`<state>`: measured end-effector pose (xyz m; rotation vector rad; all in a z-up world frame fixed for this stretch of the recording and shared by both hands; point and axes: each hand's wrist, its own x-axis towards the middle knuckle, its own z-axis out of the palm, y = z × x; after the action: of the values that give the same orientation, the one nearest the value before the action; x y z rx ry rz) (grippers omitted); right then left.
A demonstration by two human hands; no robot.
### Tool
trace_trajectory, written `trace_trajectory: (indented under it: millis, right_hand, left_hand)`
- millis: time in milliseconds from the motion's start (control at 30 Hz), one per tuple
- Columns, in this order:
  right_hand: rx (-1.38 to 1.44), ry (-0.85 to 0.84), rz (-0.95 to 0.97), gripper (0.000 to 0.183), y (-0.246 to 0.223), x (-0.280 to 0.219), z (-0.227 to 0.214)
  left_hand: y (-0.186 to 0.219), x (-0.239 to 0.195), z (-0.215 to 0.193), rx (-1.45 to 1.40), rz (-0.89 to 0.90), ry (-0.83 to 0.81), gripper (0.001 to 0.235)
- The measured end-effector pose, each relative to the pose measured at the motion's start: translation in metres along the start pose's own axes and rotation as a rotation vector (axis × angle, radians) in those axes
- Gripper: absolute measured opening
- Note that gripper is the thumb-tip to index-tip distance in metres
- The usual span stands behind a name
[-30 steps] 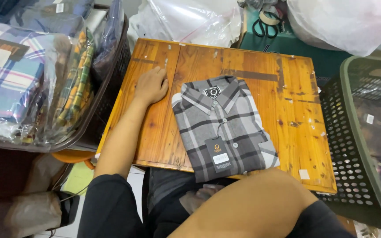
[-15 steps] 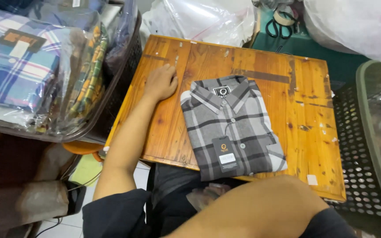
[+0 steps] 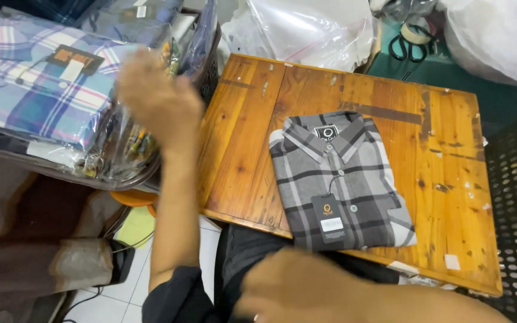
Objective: The person folds a gray plaid shirt on a wooden table, aligns the edges, and folds it into a compact rectangle. They then place the folded shirt into a clear plastic bag, smooth the bag, and set it aside.
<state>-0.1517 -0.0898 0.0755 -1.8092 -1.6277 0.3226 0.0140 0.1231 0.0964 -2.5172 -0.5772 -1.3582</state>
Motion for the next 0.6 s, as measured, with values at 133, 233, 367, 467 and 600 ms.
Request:
trace_trajectory:
  millis: [133, 233, 367, 467, 600]
  right_hand:
    - [-0.408, 0.288, 0.516, 0.030, 0.029, -0.056, -0.029]
    - [-0.390, 0.441, 0.792, 0.037, 0.049, -0.098, -0.026]
    - [-0.514, 0.698, 0.771, 0.031, 0.059, -0.122, -0.018]
    - [-0.496, 0.721, 0.852, 0.032, 0.066, -0.132, -0.013]
    - [-0.464, 0.743, 0.819, 0.034, 0.070, -0.124, -0.013]
  left_hand:
    - [-0.072, 0.001, 0.021, -0.065, -0.241, -0.253, 0.059]
    - [-0.104, 0.001, 0.035, -0.258, -0.106, -0.197, 0.037]
    - [-0.113, 0.011, 0.026, -0.431, -0.111, -0.163, 0.011]
    - [-0.118, 0.024, 0.004, -0.604, -0.208, 0.071, 0.018]
    - [-0.109, 0.030, -0.039, -1.144, -0.211, 0.311, 0.012]
